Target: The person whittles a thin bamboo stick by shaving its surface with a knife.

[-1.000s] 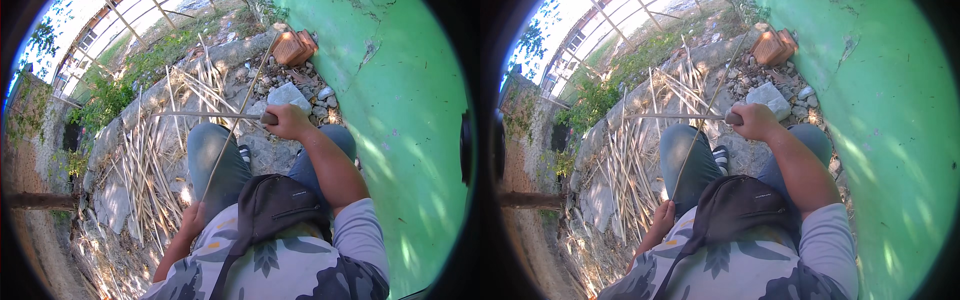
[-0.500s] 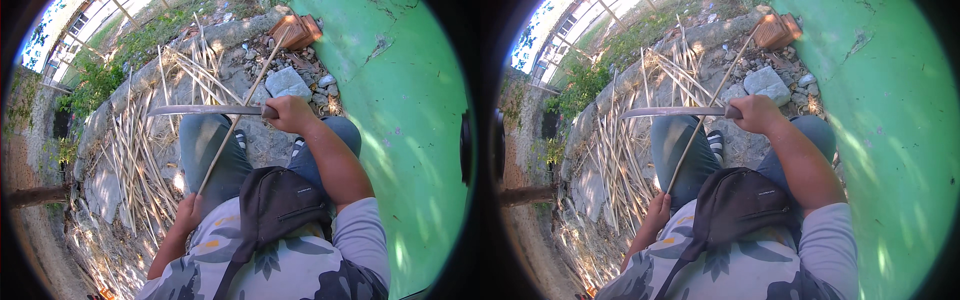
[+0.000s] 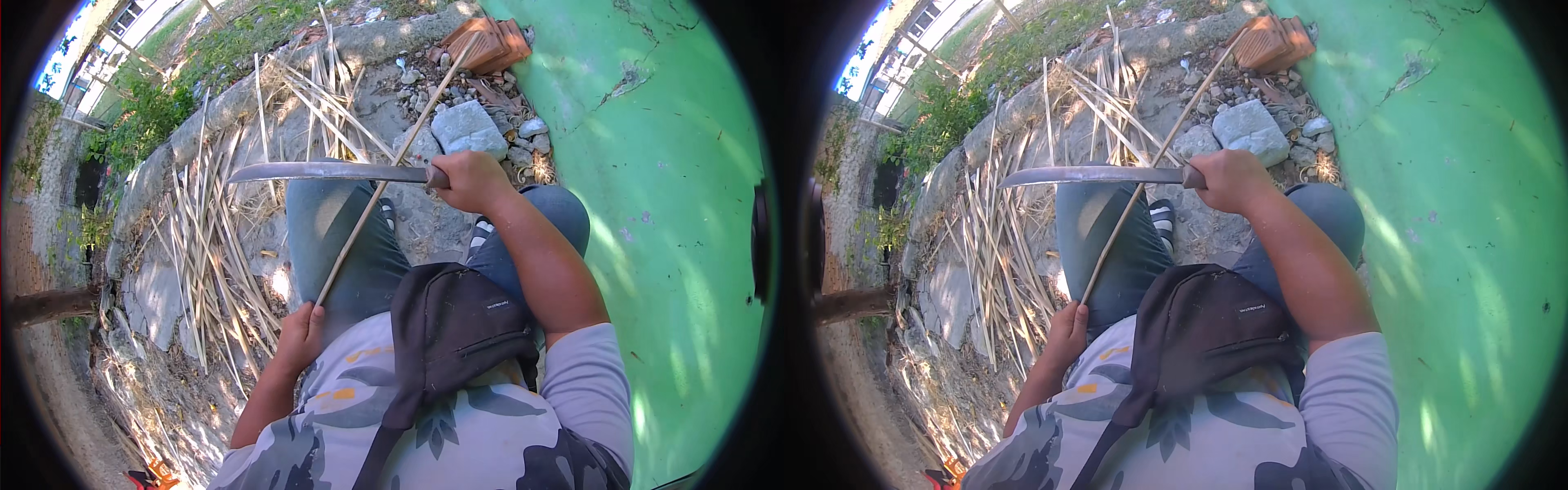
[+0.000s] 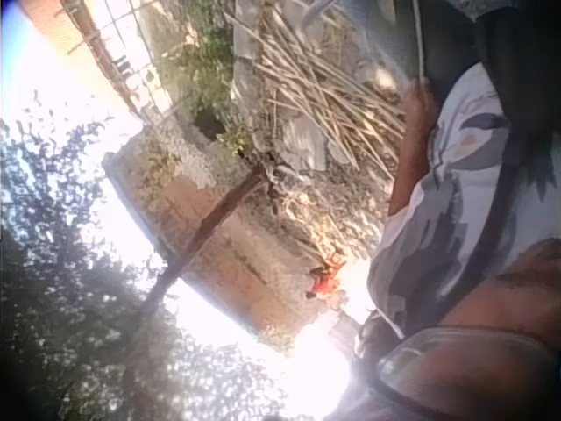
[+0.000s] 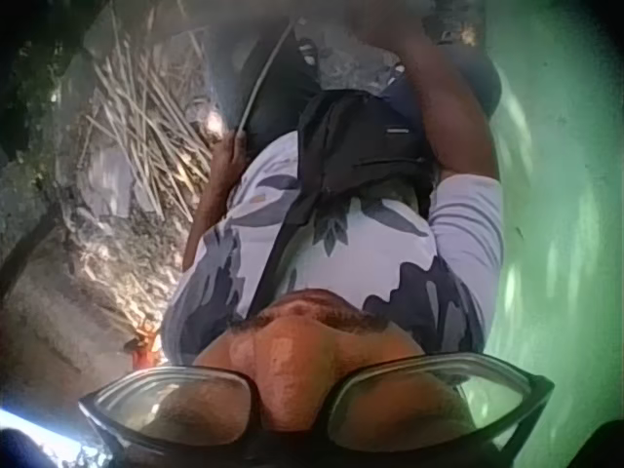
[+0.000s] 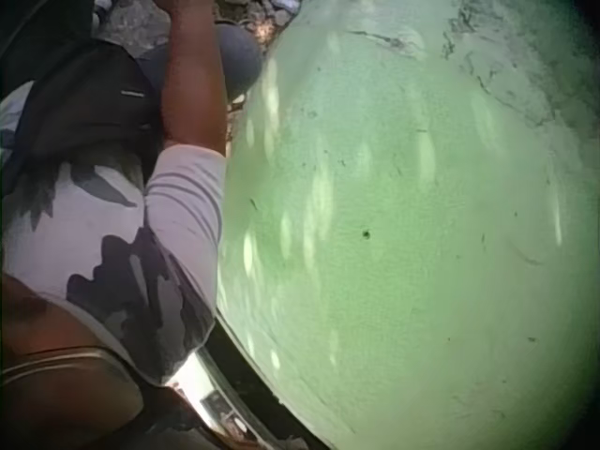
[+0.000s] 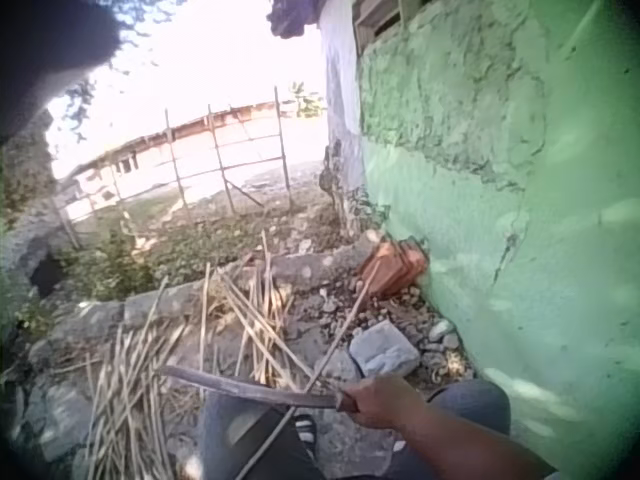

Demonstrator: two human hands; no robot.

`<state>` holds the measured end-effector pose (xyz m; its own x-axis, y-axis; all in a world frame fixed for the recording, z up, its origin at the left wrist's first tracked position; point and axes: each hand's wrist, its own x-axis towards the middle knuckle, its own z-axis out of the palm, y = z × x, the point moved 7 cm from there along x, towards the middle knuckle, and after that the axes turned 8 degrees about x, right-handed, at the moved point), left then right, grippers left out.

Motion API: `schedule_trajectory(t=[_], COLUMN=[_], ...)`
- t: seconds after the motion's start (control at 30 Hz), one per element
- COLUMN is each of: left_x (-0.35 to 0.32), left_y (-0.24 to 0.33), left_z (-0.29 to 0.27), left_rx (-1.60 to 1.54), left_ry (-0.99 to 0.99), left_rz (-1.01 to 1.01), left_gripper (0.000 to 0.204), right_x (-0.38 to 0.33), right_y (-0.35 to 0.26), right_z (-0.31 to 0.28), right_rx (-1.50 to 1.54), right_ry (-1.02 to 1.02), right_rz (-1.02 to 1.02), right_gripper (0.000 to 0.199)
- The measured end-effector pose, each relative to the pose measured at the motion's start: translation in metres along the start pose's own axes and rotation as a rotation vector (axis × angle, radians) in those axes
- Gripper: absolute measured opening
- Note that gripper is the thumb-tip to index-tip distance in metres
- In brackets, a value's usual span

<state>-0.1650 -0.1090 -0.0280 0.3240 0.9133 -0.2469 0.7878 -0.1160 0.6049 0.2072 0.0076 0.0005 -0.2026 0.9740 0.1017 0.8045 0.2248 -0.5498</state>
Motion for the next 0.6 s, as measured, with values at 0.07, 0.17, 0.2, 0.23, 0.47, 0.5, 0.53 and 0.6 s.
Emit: schedule_trajectory(t=[0.07, 0.17, 0.2, 0.23, 0.47, 0.5, 0.53, 0.6], left_x=[0.004, 0.005, 0.007, 0.006, 0.004, 0.005, 0.009, 0.010], left_y=[0.007, 0.009, 0.008, 0.005, 0.006, 0.010, 0.012, 0.005], left_z=[0.000, 0.001, 0.002, 0.002, 0.002, 0.002, 0.001, 0.002], left_rx=[-0.033, -0.021, -0.005, -0.005, -0.075, -0.054, -0.033, -0.026], left_ry=[-0.018, -0.015, -0.014, -0.010, -0.023, -0.031, -0.029, -0.029], left_rz=[-0.025, -0.016, -0.003, -0.003, 0.001, -0.005, -0.008, 0.009], left_gripper=[0.042, 0.042, 0.042, 0.042, 0.040, 0.041, 0.042, 0.042], right_x=[0.000, 0.001, 0.001, -0.002, 0.002, 0.001, 0.002, 0.002], right_y=[0.010, 0.025, 0.028, 0.023, 0.009, 0.016, 0.018, 0.018], right_z=[-0.012, -0.010, -0.012, -0.010, -0.001, 0.001, 0.002, 0.002], right_rx=[-0.068, -0.092, -0.097, -0.071, -0.058, -0.072, -0.076, -0.063], right_ry=[0.063, 0.054, 0.063, 0.075, 0.020, 0.011, 0.018, 0.039], right_rz=[0.067, 0.120, 0.118, 0.089, 0.017, 0.057, 0.053, 0.025], right_gripper=[0.016, 0.016, 0.016, 0.017, 0.018, 0.019, 0.019, 0.018])
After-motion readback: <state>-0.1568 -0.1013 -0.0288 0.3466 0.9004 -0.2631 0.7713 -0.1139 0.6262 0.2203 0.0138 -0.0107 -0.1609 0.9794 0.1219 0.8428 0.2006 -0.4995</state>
